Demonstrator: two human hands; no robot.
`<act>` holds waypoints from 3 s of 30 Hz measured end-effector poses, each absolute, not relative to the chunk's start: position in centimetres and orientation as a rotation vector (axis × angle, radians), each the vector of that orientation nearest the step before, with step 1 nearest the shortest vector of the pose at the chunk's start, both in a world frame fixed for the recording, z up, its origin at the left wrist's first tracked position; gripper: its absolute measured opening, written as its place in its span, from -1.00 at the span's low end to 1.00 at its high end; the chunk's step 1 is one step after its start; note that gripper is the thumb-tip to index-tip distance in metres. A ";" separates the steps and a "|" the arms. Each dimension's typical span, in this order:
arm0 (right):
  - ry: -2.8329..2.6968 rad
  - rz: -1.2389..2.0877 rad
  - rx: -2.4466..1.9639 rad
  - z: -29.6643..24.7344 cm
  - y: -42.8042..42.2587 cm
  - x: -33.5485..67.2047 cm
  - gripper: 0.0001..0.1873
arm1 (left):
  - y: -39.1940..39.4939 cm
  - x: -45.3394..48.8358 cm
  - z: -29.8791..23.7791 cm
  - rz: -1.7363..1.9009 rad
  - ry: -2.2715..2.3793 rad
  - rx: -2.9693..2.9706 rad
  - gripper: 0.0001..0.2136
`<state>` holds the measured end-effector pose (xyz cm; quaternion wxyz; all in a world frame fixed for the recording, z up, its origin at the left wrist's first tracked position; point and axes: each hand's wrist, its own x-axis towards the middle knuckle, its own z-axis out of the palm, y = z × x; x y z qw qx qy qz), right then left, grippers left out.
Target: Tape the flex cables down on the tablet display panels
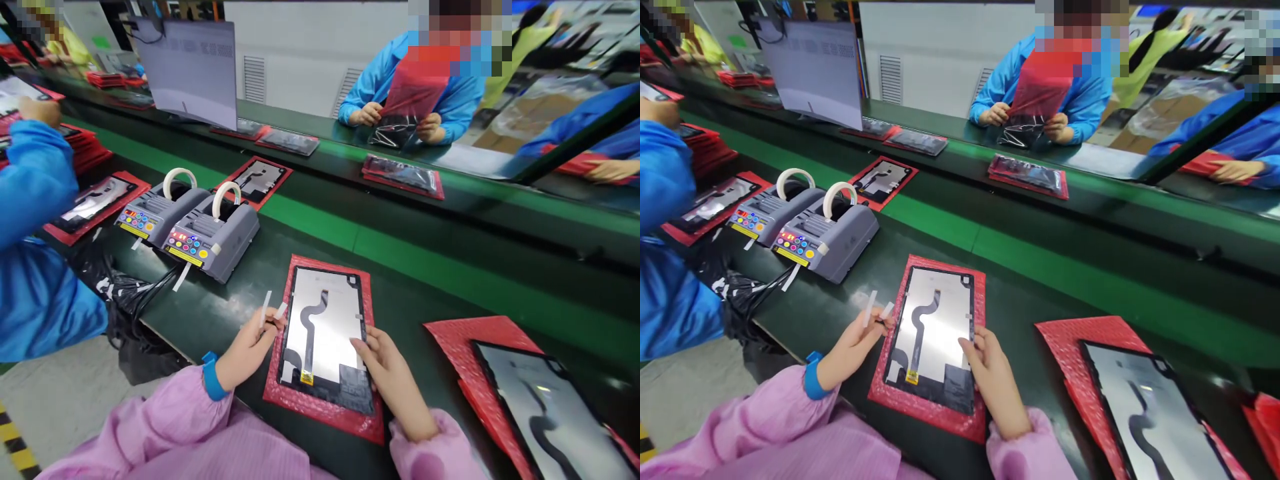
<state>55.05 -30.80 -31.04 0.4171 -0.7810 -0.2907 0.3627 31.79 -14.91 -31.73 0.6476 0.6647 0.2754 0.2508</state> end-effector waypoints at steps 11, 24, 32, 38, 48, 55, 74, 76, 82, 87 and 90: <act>-1.485 0.589 -1.794 -24.4 -27.6 51.4 -0.67 | -17.3 34.3 -28.2 0.392 0.215 1.848 -0.68; -1.778 0.555 -1.815 -26.7 -21.8 55.3 -0.79 | -14.2 32.7 -29.0 0.491 0.514 2.214 -0.50; -1.879 0.622 -1.825 -28.7 -20.1 54.7 -0.81 | -14.2 32.8 -29.5 0.236 0.367 2.472 -0.32; -1.858 0.614 -1.874 -28.1 -20.1 54.4 -0.84 | -14.4 32.9 -30.1 0.197 0.316 2.634 -0.40; -1.412 0.277 -2.038 -30.1 -19.7 55.5 -0.59 | -13.6 33.2 -30.0 0.235 0.354 2.353 -0.36; -1.561 0.656 -1.707 -27.2 -22.2 55.5 -0.77 | -12.1 34.8 -29.0 0.439 0.362 2.028 -0.51; -0.904 0.393 -2.275 -31.0 -22.5 54.6 -0.63 | -13.3 38.5 -28.6 0.281 0.543 2.726 -0.56; -0.929 0.382 -2.286 -30.9 -22.4 54.5 -0.62 | -13.3 38.7 -29.0 0.271 0.547 2.793 -0.55; -0.999 0.200 -2.483 -30.9 -22.3 54.6 -0.61 | -13.3 38.9 -29.4 0.214 0.522 2.956 -0.60; -0.924 0.005 -2.522 -30.9 -27.2 56.2 -0.50 | -13.7 39.3 -29.2 0.240 0.467 3.013 -0.63; -0.940 -0.259 -2.597 -30.1 -33.4 56.7 -0.48 | -14.4 39.6 -29.8 0.254 0.399 3.028 -0.60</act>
